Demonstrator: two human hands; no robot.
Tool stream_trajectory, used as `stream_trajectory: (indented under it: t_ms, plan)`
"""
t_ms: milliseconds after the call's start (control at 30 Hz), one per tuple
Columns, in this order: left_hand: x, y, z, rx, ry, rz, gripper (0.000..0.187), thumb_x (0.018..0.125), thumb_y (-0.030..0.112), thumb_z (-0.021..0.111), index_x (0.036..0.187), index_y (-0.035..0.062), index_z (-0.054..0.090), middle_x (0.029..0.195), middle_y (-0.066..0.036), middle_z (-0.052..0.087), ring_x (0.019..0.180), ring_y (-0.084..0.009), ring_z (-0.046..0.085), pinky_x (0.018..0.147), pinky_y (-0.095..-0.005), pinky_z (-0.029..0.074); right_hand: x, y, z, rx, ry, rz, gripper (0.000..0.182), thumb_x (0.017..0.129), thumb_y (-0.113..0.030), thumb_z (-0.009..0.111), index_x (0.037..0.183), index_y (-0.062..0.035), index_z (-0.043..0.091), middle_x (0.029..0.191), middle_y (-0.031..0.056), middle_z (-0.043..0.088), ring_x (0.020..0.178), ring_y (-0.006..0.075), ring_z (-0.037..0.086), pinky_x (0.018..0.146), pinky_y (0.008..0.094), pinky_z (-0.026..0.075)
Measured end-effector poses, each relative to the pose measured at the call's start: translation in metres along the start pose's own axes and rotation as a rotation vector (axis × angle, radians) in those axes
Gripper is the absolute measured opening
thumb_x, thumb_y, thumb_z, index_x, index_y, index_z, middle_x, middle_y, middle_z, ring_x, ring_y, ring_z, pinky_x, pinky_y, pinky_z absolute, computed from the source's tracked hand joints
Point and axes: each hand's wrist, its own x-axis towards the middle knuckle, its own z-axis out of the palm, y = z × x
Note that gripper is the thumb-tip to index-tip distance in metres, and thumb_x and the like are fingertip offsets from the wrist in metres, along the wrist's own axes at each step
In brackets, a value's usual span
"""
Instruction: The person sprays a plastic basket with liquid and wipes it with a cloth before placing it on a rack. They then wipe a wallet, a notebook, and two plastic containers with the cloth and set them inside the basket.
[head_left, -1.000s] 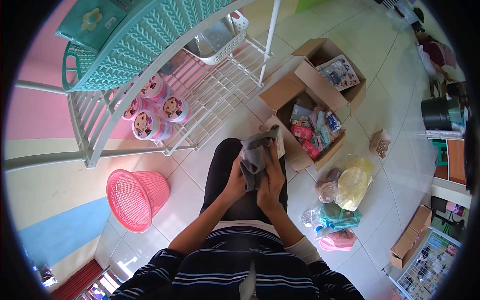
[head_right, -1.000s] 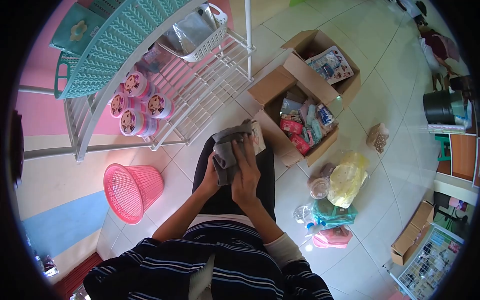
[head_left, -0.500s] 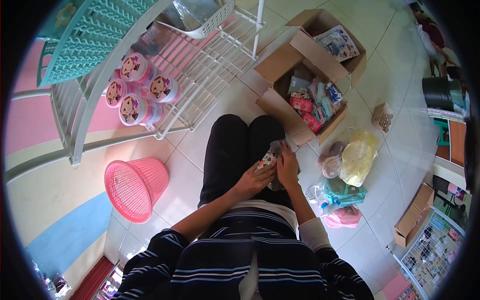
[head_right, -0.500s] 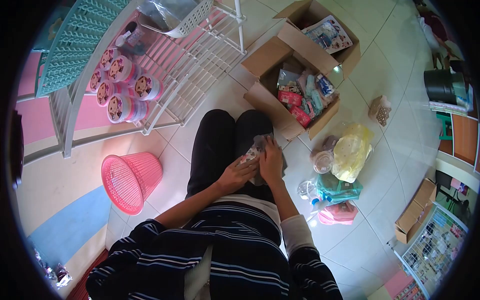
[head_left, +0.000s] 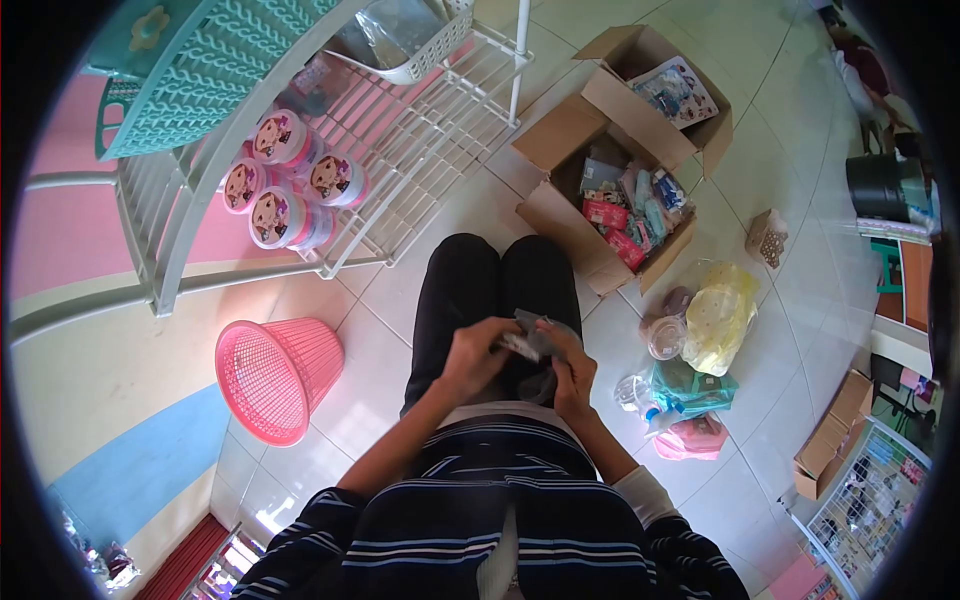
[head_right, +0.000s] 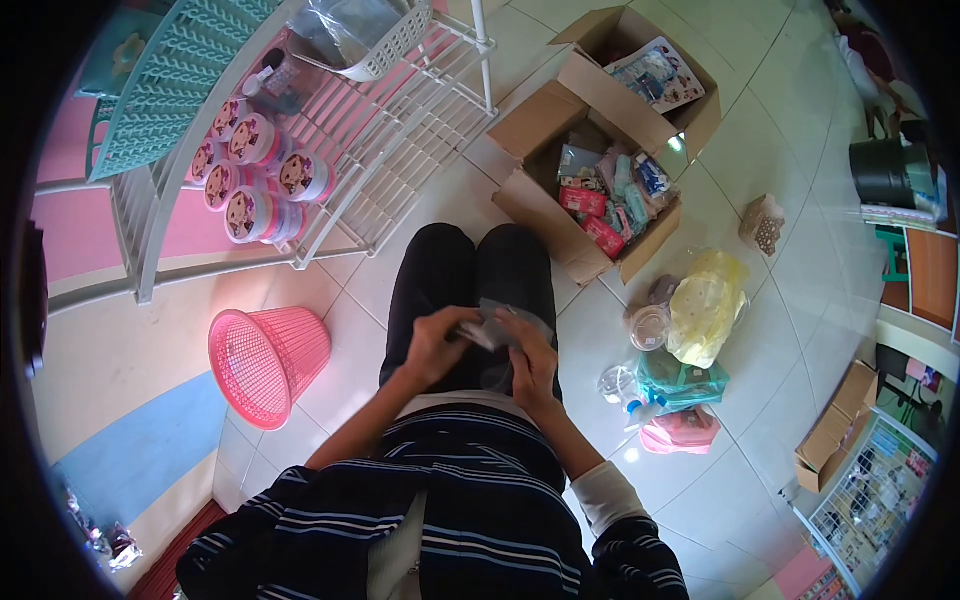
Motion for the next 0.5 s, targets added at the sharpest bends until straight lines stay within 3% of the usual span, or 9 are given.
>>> stream_trajectory:
  t_ms: [67, 133, 233, 267, 333, 367, 433, 467, 500]
  plan:
    - [0.014, 0.014, -0.023, 0.0, 0.065, -0.002, 0.026, 0.065, 0.001, 0.067, 0.089, 0.0033, 0.059, 0.08, -0.013, 0.062, 0.075, -0.027, 0.063, 0.065, -0.0312, 0.05, 0.001, -0.006, 0.007, 0.007, 0.077, -0.038, 0.041, 0.074, 0.001, 0.044, 0.114, -0.0006, 0.052, 0.116, 0.0153, 0.053, 0.113, 0.03, 0.046, 0.096, 0.0376, 0.033]
    - [0.028, 0.022, -0.047, 0.133, 0.217, -0.148, 0.022, 0.069, 0.006, 0.067, 0.088, 0.0017, 0.059, 0.075, -0.014, 0.062, 0.07, -0.0244, 0.063, 0.062, -0.0292, 0.048, -0.003, -0.006, 0.013, 0.021, 0.149, -0.08, 0.04, 0.073, 0.0, 0.045, 0.113, -0.0013, 0.052, 0.115, 0.0154, 0.053, 0.113, 0.0294, 0.046, 0.096, 0.0367, 0.034]
    - [0.05, 0.035, -0.088, 0.158, 0.323, -0.03, 0.022, 0.072, 0.01, 0.066, 0.09, -0.0008, 0.06, 0.07, -0.015, 0.061, 0.062, -0.0201, 0.06, 0.059, -0.028, 0.045, -0.017, 0.013, 0.024, -0.296, -0.409, -0.046, 0.041, 0.074, -0.006, 0.055, 0.114, -0.0041, 0.052, 0.12, 0.0168, 0.049, 0.116, 0.0299, 0.043, 0.098, 0.0391, 0.03]
    - [0.055, 0.046, -0.097, 0.164, 0.292, -0.055, 0.021, 0.073, 0.011, 0.066, 0.089, -0.002, 0.06, 0.073, -0.016, 0.062, 0.063, -0.0213, 0.06, 0.061, -0.0288, 0.046, -0.017, 0.016, 0.025, -0.297, -0.413, -0.057, 0.041, 0.074, -0.006, 0.055, 0.114, -0.0041, 0.052, 0.12, 0.0168, 0.049, 0.116, 0.0299, 0.043, 0.098, 0.0391, 0.03]
    - [0.061, 0.062, -0.11, 0.165, 0.24, -0.002, 0.022, 0.074, 0.006, 0.065, 0.092, -0.0045, 0.058, 0.075, -0.012, 0.061, 0.065, -0.0115, 0.056, 0.062, -0.0259, 0.045, -0.008, -0.002, 0.028, -0.182, -0.372, -0.044, 0.046, 0.072, -0.014, 0.062, 0.115, -0.004, 0.051, 0.12, 0.0167, 0.048, 0.117, 0.0297, 0.041, 0.099, 0.0398, 0.027]
    - [0.064, 0.073, -0.116, 0.17, 0.25, 0.008, 0.022, 0.074, 0.006, 0.065, 0.092, -0.0045, 0.058, 0.075, -0.012, 0.061, 0.065, -0.0115, 0.056, 0.062, -0.0259, 0.045, 0.008, -0.006, 0.024, -0.152, -0.202, -0.031, 0.048, 0.07, -0.019, 0.066, 0.113, -0.0035, 0.051, 0.117, 0.015, 0.05, 0.115, 0.0272, 0.043, 0.096, 0.0381, 0.031]
    - [0.064, 0.098, -0.124, 0.176, 0.182, 0.004, 0.022, 0.074, 0.007, 0.065, 0.092, -0.0042, 0.059, 0.076, -0.012, 0.062, 0.067, -0.012, 0.056, 0.063, -0.0262, 0.045, 0.051, -0.062, 0.015, 0.001, 0.125, 0.07, 0.041, 0.071, -0.013, 0.065, 0.109, -0.0029, 0.052, 0.109, 0.0119, 0.055, 0.106, 0.0234, 0.049, 0.089, 0.0349, 0.039]
    - [0.066, 0.109, -0.127, 0.176, 0.184, 0.012, 0.022, 0.074, 0.007, 0.065, 0.092, -0.0042, 0.059, 0.076, -0.012, 0.062, 0.067, -0.012, 0.056, 0.063, -0.0262, 0.045, 0.071, -0.081, 0.009, -0.001, 0.128, 0.062, 0.041, 0.071, -0.013, 0.065, 0.109, -0.0029, 0.052, 0.109, 0.0119, 0.055, 0.106, 0.0234, 0.049, 0.089, 0.0349, 0.039]
    - [0.068, 0.12, -0.13, 0.185, 0.17, 0.065, 0.023, 0.073, 0.008, 0.066, 0.092, -0.0042, 0.059, 0.076, -0.012, 0.062, 0.069, -0.0126, 0.057, 0.064, -0.0264, 0.045, 0.09, -0.096, 0.001, 0.057, -0.008, 0.022, 0.038, 0.072, -0.009, 0.064, 0.108, -0.0023, 0.052, 0.105, 0.0106, 0.056, 0.1, 0.0202, 0.052, 0.084, 0.0323, 0.041]
